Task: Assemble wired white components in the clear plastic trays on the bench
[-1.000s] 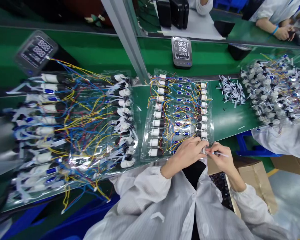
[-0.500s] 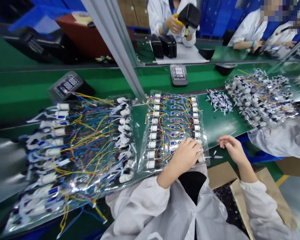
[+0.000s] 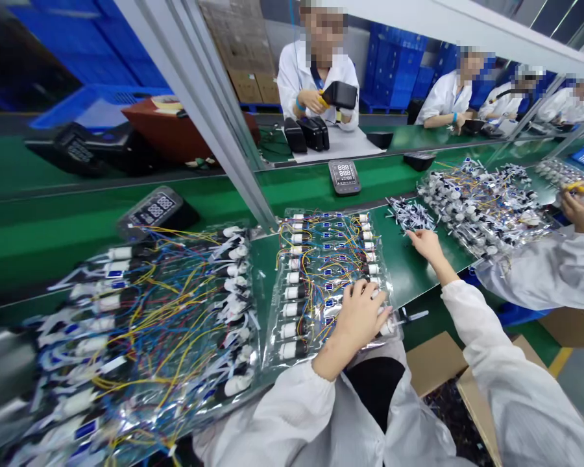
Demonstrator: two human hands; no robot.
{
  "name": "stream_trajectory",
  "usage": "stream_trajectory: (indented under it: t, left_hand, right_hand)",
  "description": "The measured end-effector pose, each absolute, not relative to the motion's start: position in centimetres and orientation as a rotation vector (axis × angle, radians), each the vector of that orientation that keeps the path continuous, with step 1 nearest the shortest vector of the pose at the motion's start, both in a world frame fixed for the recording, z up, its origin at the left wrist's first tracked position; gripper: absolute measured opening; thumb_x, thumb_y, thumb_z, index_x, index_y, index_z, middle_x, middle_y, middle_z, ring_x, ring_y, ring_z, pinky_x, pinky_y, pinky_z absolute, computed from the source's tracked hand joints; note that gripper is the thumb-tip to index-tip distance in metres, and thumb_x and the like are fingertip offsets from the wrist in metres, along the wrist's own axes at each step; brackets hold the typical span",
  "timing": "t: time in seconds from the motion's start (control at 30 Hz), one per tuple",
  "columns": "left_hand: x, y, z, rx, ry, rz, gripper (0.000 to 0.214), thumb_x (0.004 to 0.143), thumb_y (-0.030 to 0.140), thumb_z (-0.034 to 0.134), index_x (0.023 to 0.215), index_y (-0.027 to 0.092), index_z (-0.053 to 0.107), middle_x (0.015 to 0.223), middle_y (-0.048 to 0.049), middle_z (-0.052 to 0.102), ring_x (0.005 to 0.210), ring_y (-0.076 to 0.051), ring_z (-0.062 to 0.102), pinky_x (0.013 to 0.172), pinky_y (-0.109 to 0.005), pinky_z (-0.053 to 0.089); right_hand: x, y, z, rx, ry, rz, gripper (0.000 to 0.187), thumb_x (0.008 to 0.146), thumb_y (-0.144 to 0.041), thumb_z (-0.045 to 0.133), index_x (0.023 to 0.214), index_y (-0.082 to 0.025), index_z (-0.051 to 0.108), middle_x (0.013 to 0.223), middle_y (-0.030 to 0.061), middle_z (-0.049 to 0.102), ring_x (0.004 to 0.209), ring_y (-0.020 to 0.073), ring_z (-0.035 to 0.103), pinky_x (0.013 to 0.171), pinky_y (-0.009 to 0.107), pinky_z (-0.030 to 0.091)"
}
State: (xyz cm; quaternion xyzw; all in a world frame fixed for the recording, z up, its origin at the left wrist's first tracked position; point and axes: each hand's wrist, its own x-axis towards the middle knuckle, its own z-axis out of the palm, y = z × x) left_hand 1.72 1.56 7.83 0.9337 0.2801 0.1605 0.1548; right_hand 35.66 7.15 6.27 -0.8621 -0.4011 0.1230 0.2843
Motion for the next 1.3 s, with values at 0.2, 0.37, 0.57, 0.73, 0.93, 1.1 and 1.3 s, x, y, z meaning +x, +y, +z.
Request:
stream_trajectory:
  t: [0.2, 0.37, 0.57, 0.73, 0.93, 1.1, 1.3]
  left_hand:
    - [1.3, 1.9, 7.3, 2.536, 0.846, 0.565, 0.018, 0.103, 0.025, 0.061, 0.120, 0.024, 0.067, 0.127, -0.0070, 0.072, 0.124, -0.030, 0.053, 0.106, -0.051, 0.041]
    - [1.1, 2.2, 7.2, 2.447, 0.876, 0.570, 0.033, 0.103, 0.026, 0.063, 0.136, 0.022, 0.062, 0.130, -0.0079, 0.071, 0.123, -0.029, 0.052, 0.105, -0.047, 0.043]
    - [0.7, 2.3, 7.1, 2.373, 0.854, 0.584, 0.032, 0.102, 0.025, 0.067, 0.134, 0.023, 0.065, 0.125, -0.0071, 0.075, 0.120, -0.028, 0.054, 0.103, -0.045, 0.044]
    - [0.8, 2.4, 7.3, 2.373, 0.875, 0.541, 0.034, 0.101, 0.026, 0.070, 0.135, 0.023, 0.065, 0.122, -0.0064, 0.075, 0.118, -0.028, 0.055, 0.103, -0.045, 0.044]
    - [0.8, 2.2, 7.4, 2.379, 0.880, 0.554, 0.029, 0.100, 0.026, 0.072, 0.128, 0.024, 0.068, 0.127, -0.0039, 0.075, 0.117, -0.027, 0.055, 0.101, -0.044, 0.043]
    - [0.8, 2.1, 7.2, 2.383, 0.888, 0.550, 0.031, 0.102, 0.029, 0.069, 0.132, 0.024, 0.066, 0.123, -0.0042, 0.076, 0.111, -0.027, 0.057, 0.098, -0.043, 0.043]
    - [1.0, 2.2, 7.1, 2.369, 0.891, 0.566, 0.029, 0.102, 0.031, 0.070, 0.129, 0.022, 0.068, 0.121, -0.0038, 0.077, 0.111, -0.026, 0.058, 0.099, -0.043, 0.043]
  right_hand:
    - [35.1, 9.4, 6.0, -2.492, -0.943, 0.284, 0.025, 0.082, -0.042, 0.080, 0.087, -0.018, 0.078, 0.096, 0.0192, 0.074, 0.101, 0.0331, 0.070, 0.097, 0.049, 0.053]
    - [35.0, 9.8, 6.3, -2.474, -0.979, 0.290, 0.020, 0.079, -0.033, 0.079, 0.085, -0.015, 0.076, 0.092, 0.0176, 0.076, 0.098, 0.0302, 0.070, 0.096, 0.045, 0.053]
    - [34.0, 8.2, 7.9, -2.263, -1.080, 0.269, 0.018, 0.085, -0.032, 0.073, 0.083, -0.014, 0.071, 0.086, 0.0143, 0.075, 0.089, 0.0243, 0.068, 0.090, 0.037, 0.055]
    - [29.8, 2.3, 9.5, -1.674, -0.993, 0.599, 0.026, 0.084, -0.042, 0.080, 0.092, -0.021, 0.067, 0.080, 0.0048, 0.070, 0.068, 0.0175, 0.066, 0.066, 0.032, 0.058]
    - [22.8, -4.0, 9.8, -1.400, -0.812, 1.069, 0.034, 0.072, -0.039, 0.096, 0.087, -0.023, 0.069, 0.089, 0.0018, 0.073, 0.072, 0.0186, 0.075, 0.070, 0.034, 0.066]
    - [20.9, -5.5, 7.7, -1.561, -1.044, 0.984, 0.027, 0.084, -0.042, 0.087, 0.083, -0.024, 0.067, 0.093, 0.0053, 0.079, 0.079, 0.0221, 0.077, 0.071, 0.035, 0.064]
    - [20.1, -5.2, 5.6, -1.599, -1.161, 0.807, 0.022, 0.089, -0.041, 0.081, 0.085, -0.024, 0.068, 0.093, 0.0051, 0.079, 0.087, 0.0221, 0.074, 0.078, 0.034, 0.060]
